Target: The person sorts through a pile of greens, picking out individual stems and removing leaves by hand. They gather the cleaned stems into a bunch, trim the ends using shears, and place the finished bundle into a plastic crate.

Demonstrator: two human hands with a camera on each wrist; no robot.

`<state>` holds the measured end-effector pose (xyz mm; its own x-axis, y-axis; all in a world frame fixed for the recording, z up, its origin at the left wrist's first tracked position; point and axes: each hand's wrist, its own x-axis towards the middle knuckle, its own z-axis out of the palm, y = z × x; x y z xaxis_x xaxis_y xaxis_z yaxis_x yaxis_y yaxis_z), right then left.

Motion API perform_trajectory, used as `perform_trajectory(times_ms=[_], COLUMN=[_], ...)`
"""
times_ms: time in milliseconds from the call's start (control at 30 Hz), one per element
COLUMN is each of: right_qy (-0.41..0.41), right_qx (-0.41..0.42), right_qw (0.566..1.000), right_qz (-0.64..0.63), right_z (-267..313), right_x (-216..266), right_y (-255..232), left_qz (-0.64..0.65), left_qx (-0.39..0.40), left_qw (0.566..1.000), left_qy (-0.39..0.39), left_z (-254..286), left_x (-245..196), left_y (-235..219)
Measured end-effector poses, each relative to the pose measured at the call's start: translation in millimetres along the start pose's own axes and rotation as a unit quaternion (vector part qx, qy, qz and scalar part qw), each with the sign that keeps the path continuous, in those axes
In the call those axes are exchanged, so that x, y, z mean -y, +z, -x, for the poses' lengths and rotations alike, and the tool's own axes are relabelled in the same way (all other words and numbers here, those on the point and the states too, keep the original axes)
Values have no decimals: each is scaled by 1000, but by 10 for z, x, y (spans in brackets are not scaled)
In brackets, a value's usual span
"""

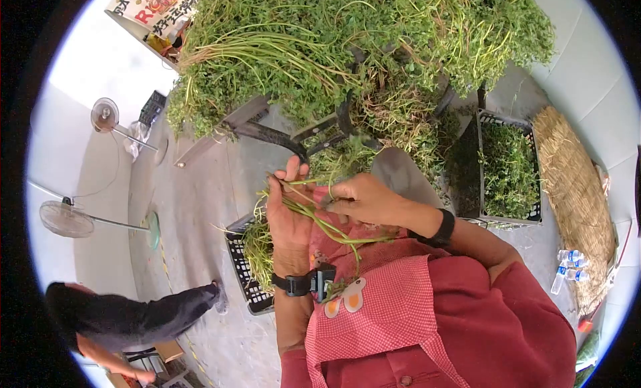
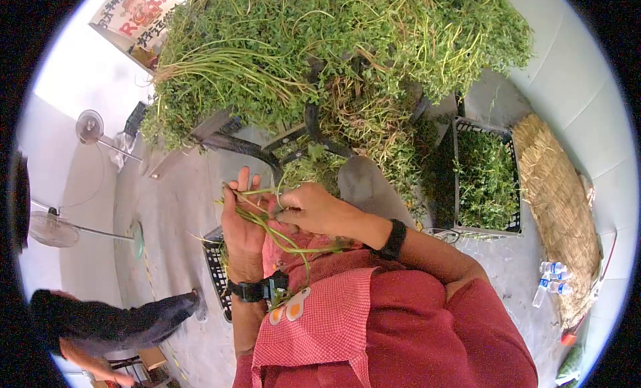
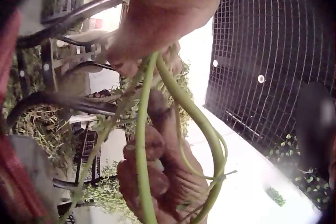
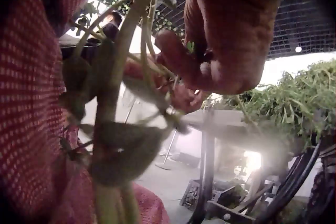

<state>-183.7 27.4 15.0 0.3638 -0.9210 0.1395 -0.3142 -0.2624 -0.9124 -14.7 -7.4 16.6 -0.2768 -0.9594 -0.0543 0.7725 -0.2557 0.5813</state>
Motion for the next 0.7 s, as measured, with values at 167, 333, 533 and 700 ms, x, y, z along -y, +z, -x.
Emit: perform_trajectory(times_ms=[167, 333, 533, 700], right_qy=[33, -35, -71, -53], right_qx=[-35, -111, -110, -88], right_qw=[999, 992, 990, 991], right_qz=[-25, 49, 54, 90], right_z=[-10, 86, 55, 6], right_x=[57, 52, -64, -134], right_y=[78, 107, 204, 237], left_qz=[-31, -34, -31, -32], left_qx=[-2, -8, -4, 11], left_qw=[1000, 999, 999, 999], left_qy=[5, 14, 8, -4], left_z=[24, 21, 39, -4], left_x=[72, 114, 160, 210], left_y=[43, 11, 17, -66])
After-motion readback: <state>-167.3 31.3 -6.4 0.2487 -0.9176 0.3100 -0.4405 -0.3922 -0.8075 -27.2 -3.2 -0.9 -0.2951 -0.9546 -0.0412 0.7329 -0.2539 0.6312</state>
